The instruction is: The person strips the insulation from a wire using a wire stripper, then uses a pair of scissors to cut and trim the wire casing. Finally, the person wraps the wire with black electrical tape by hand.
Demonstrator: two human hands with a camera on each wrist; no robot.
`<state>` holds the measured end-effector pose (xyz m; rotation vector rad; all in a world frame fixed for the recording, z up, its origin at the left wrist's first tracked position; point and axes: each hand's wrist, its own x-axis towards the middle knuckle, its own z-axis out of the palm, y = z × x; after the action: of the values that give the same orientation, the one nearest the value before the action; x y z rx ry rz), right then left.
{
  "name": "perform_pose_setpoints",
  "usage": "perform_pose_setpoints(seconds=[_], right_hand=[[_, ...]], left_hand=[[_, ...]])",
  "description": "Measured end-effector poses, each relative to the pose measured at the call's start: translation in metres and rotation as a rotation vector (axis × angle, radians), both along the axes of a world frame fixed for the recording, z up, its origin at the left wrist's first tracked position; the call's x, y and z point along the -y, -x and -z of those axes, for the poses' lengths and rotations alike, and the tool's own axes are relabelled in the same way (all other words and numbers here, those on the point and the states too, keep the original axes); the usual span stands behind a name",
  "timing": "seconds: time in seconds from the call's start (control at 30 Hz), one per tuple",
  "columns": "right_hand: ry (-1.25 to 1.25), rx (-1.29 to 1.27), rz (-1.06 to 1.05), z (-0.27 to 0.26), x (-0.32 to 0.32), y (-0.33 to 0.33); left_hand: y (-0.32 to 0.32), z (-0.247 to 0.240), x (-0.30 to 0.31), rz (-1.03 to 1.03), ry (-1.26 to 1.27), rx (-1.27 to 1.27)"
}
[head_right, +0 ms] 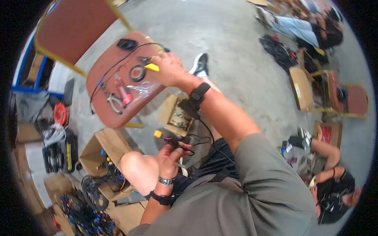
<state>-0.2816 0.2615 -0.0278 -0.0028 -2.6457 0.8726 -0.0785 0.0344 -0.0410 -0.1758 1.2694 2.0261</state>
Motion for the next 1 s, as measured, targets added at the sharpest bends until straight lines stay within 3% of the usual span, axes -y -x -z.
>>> perform_pose_setpoints(seconds=[0.03,0.1,0.17,0.23,0.27,0.33,0.4,0.53,0.63,0.67,0.77,0.93,1.0], right_hand=[[0.088,0.006,-0.037,-0.007,-0.006,-0.017],[0.450,0.343,-0.142,-0.036,-0.018,-0.074],[0.319,0.399,-0.161,-0.069,-0.019,-0.139],[0.535,0.505,-0.187,-0.065,-0.023,-0.188],[0.810,0.578,-0.186,-0.042,-0.026,-0.209],[1.109,0.647,-0.161,-0.023,-0.017,-0.259],[1.115,0.587,-0.125,-0.014,-0.007,-0.291],[0.940,0.341,-0.232,-0.007,0.030,-0.328],[0.967,0.381,-0.375,-0.017,0.049,-0.328],[1.139,0.344,-0.379,-0.014,0.059,-0.327],[1.349,0.507,-0.276,-0.029,0.071,-0.324],[1.097,0.277,-0.391,-0.043,0.074,-0.299],[0.992,0.267,-0.421,-0.043,0.066,-0.281]], left_hand=[[-0.001,0.001,0.001,0.000,-0.006,-0.040],[-0.003,-0.001,-0.002,-0.033,-0.026,-0.091],[-0.005,0.000,-0.004,0.019,0.030,-0.164],[-0.011,-0.002,-0.006,0.056,0.110,-0.260],[-0.009,-0.004,-0.011,0.072,0.119,-0.274],[-0.021,-0.005,-0.008,0.075,0.109,-0.314],[-0.022,-0.013,-0.008,0.073,0.118,-0.404],[-0.034,-0.030,-0.009,-0.010,-0.124,-0.299],[-0.040,-0.048,-0.003,-0.024,-0.185,-0.255],[-0.042,-0.057,0.001,-0.018,-0.233,-0.222],[-0.046,-0.067,0.019,-0.149,-0.230,-0.314],[-0.061,-0.091,0.055,-0.208,-0.113,-0.356],[-0.068,-0.095,0.076,-0.309,0.088,-0.406]])
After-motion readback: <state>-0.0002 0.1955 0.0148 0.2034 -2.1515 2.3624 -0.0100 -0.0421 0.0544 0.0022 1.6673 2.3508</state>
